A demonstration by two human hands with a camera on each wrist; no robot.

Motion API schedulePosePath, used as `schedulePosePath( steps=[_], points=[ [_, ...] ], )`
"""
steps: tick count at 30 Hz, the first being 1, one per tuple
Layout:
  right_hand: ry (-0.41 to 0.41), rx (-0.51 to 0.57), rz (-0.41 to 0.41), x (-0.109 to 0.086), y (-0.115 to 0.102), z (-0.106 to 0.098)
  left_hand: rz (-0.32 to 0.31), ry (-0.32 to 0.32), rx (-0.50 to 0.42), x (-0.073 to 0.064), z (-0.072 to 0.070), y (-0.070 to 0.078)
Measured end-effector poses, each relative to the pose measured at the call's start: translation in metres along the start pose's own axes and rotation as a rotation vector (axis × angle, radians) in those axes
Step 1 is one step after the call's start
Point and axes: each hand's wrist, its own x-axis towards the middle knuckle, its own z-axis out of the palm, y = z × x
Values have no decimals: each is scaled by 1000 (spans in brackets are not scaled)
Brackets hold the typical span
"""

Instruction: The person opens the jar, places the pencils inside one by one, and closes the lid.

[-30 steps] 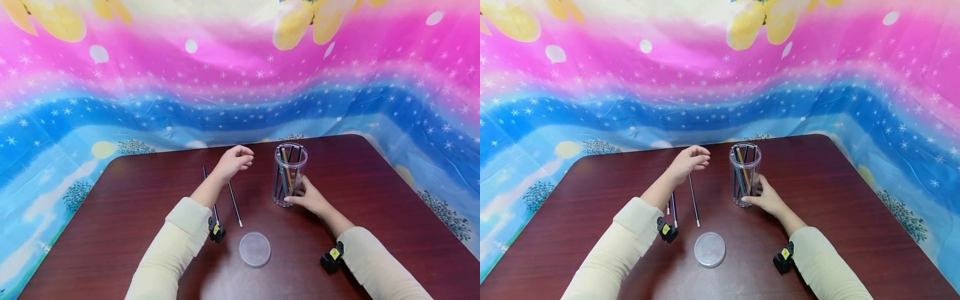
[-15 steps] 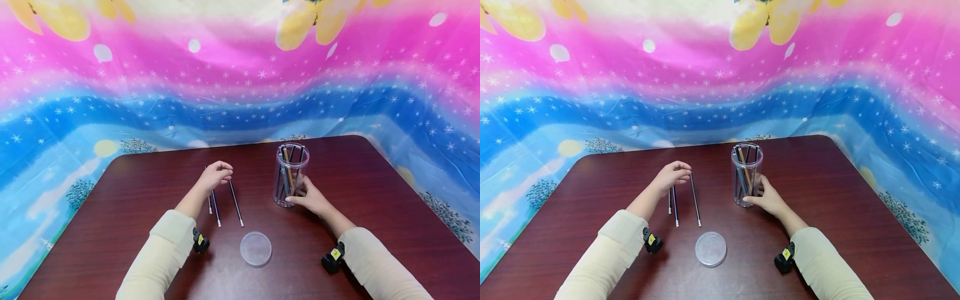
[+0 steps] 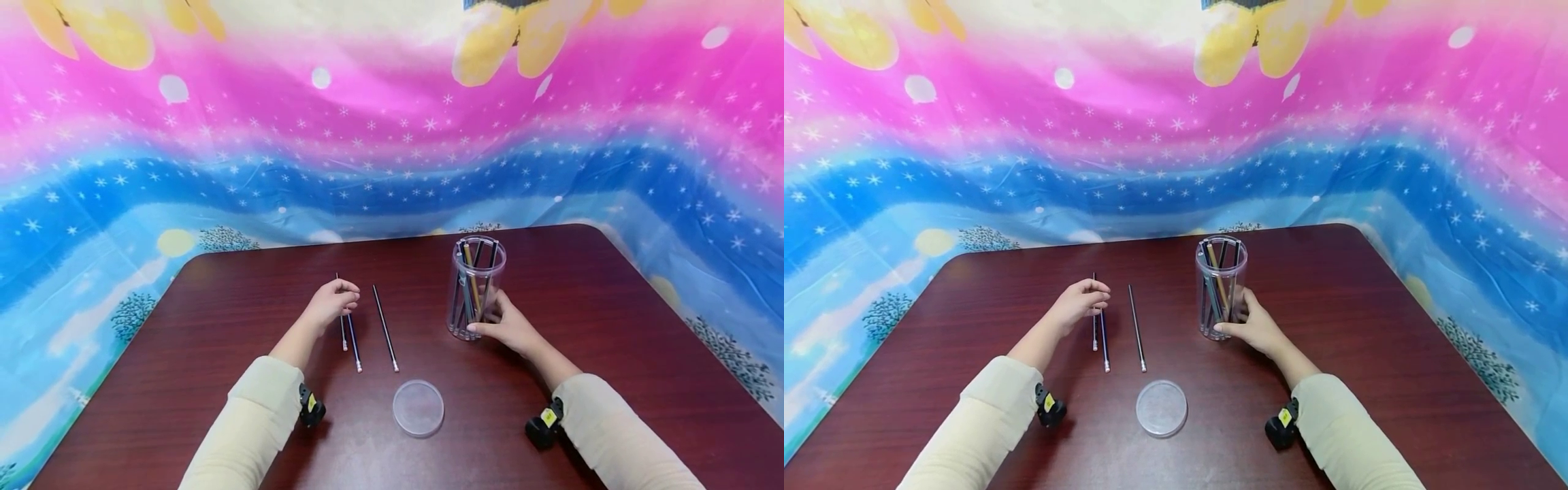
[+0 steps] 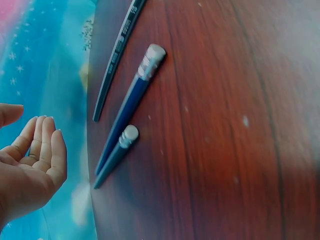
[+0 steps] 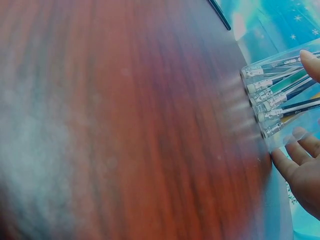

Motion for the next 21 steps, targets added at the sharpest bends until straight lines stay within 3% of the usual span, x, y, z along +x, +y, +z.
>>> schedulePosePath(
  steps=[11,21],
  points=[
    [3,12,-19,0,0,0,-10,42,68,1,-11,-15],
    [6,31,-22,0,0,2,-106,147,206,3,-20,-23]
  ],
)
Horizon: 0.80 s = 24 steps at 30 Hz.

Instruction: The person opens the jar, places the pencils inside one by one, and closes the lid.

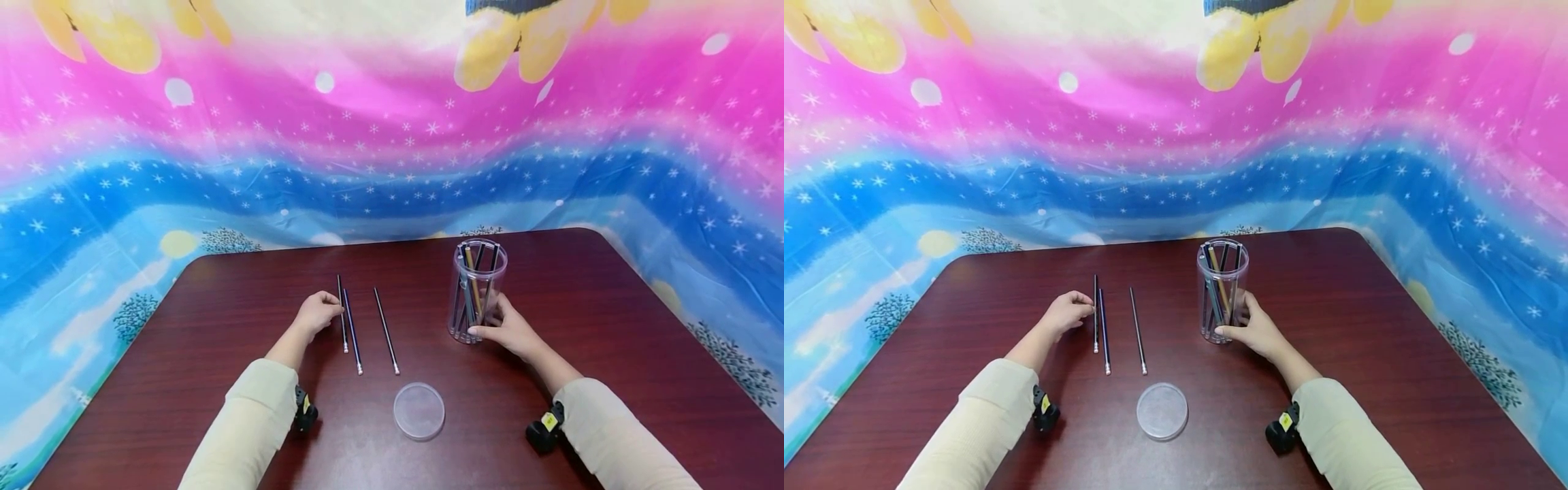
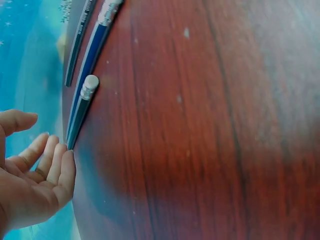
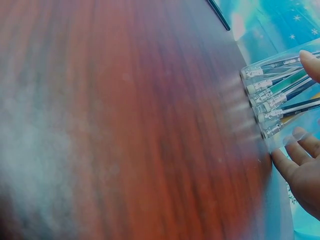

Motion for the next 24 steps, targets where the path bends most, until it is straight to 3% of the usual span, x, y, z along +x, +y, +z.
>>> schedulePosePath(
  steps=[9,24],
  points=[
    [-8,-25,16,0,-2,-2,21,52,256,8,5,-4],
    [-10,-46,22,-1,-3,-1,0,52,511,24,5,-1]
  ],
)
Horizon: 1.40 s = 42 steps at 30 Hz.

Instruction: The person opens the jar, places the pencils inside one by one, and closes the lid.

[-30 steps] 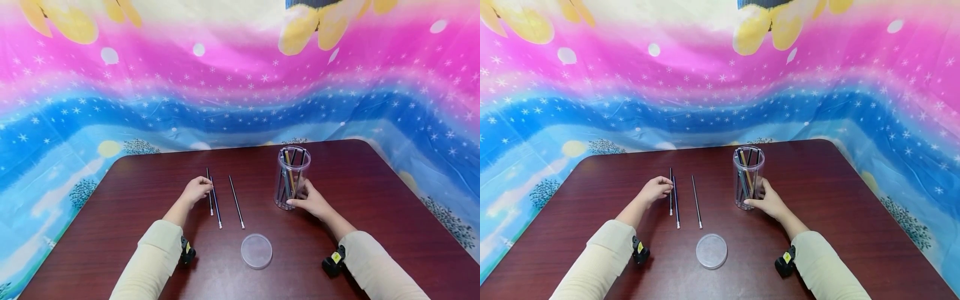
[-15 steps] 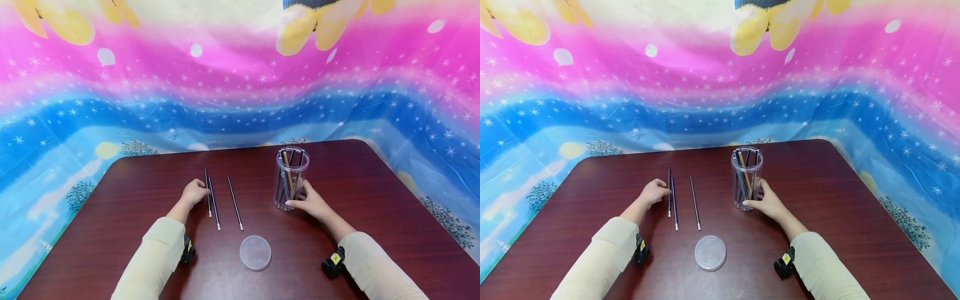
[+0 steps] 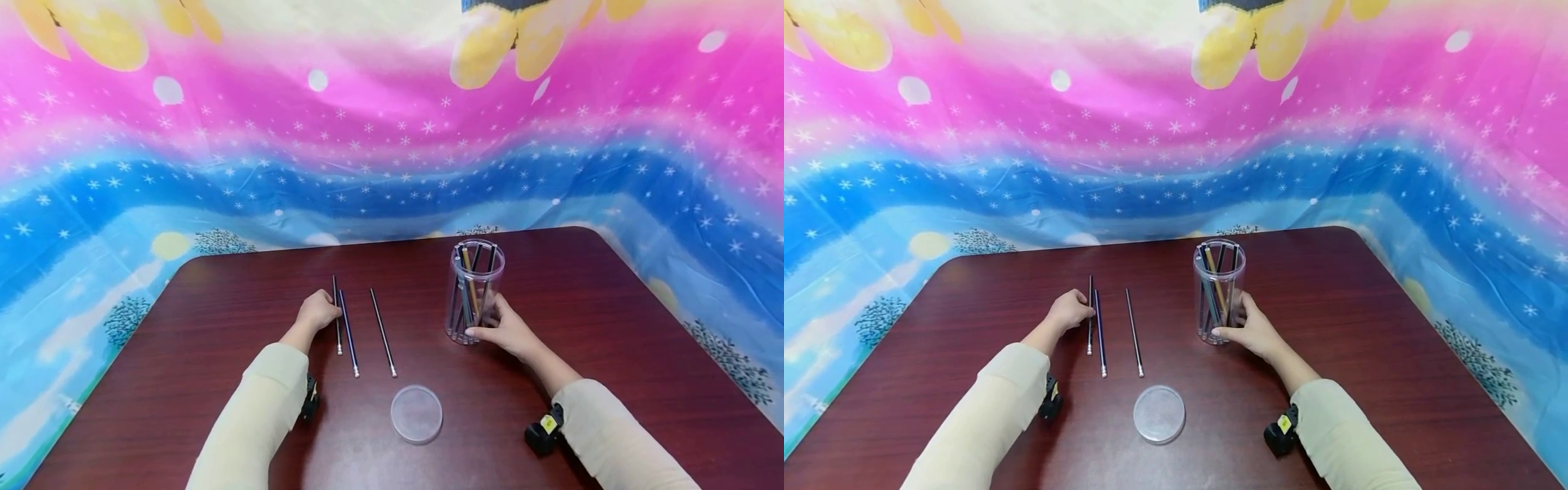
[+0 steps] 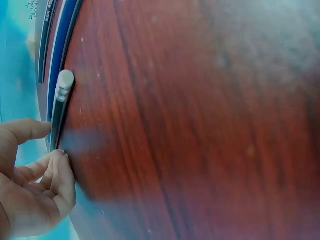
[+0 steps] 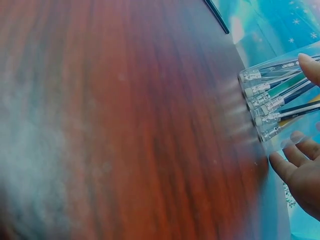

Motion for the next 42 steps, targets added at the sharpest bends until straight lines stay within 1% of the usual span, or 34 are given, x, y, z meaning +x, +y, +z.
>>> schedulePosePath(
  steps=[5,7,12,16,19,21,24,26,29,32,35,39,42],
  points=[
    [1,7,-6,0,-1,0,-27,27,80,2,-2,0],
    [4,8,-8,0,-1,1,-42,37,95,2,-2,-1],
    [12,8,-8,-1,-2,2,-54,49,127,1,-5,-7],
    [7,11,-13,-1,-2,2,-53,39,127,-3,-10,-14],
    [6,9,-21,0,-2,2,-31,40,116,-5,-14,-20],
    [5,4,-25,0,-2,1,-10,56,90,-6,-16,-24],
    [1,-2,-24,0,-2,0,15,78,1,-6,-19,-26],
    [-1,1,-22,0,-2,0,28,101,-72,-7,-22,-24],
    [1,8,-23,0,-2,0,48,131,-181,-9,-27,-15],
    [3,11,-26,-1,-2,-1,59,147,-295,-11,-31,-2],
    [2,15,-32,-1,-1,-1,68,127,-437,-14,-33,14],
    [-1,17,-33,0,1,-1,99,76,-624,-21,-36,36],
    [-3,9,-20,1,3,0,129,37,-723,-28,-39,52]
  ],
)
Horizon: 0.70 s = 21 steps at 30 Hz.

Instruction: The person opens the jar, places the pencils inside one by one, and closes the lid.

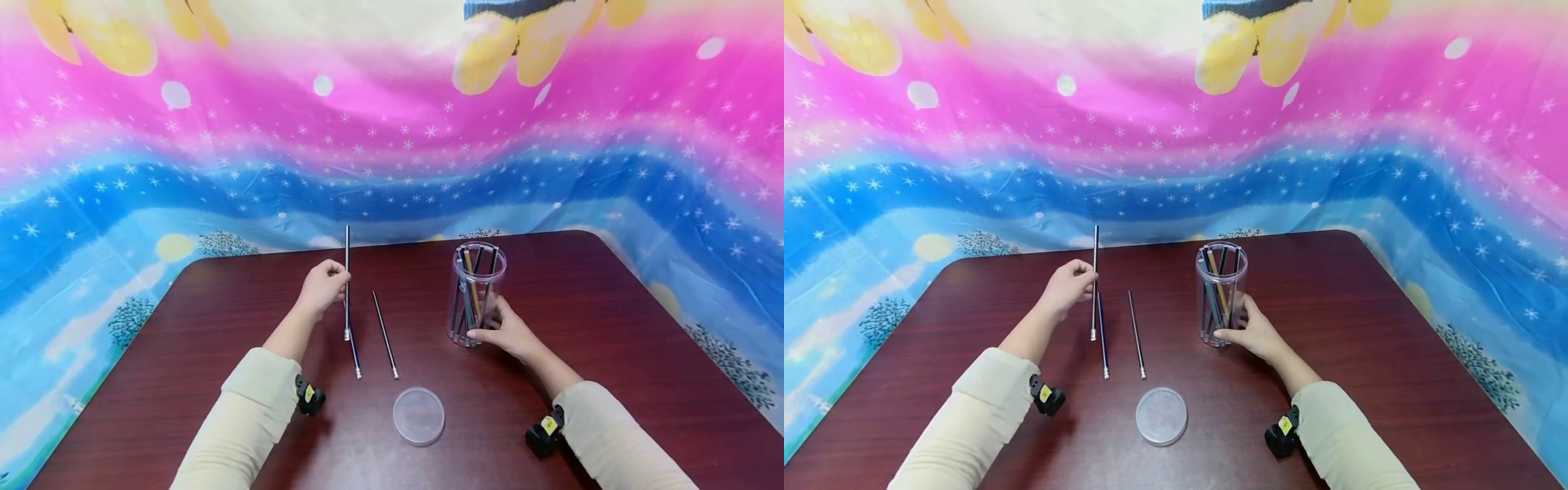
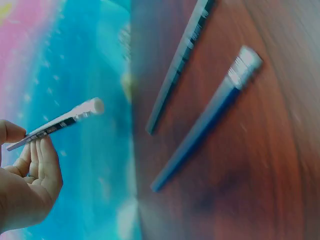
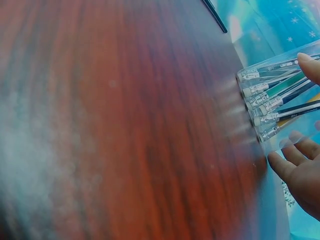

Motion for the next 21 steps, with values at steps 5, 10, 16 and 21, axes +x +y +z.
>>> schedulePosePath(
  steps=[5,10,16,21],
  points=[
    [0,-2,17,1,1,0,38,-82,-140,-7,13,24],
    [5,11,9,1,0,0,97,-166,-259,-12,29,47],
    [10,1,10,1,0,1,148,-201,-376,-11,51,71],
    [12,3,14,1,0,1,182,-183,-446,-7,67,88]
  ],
)
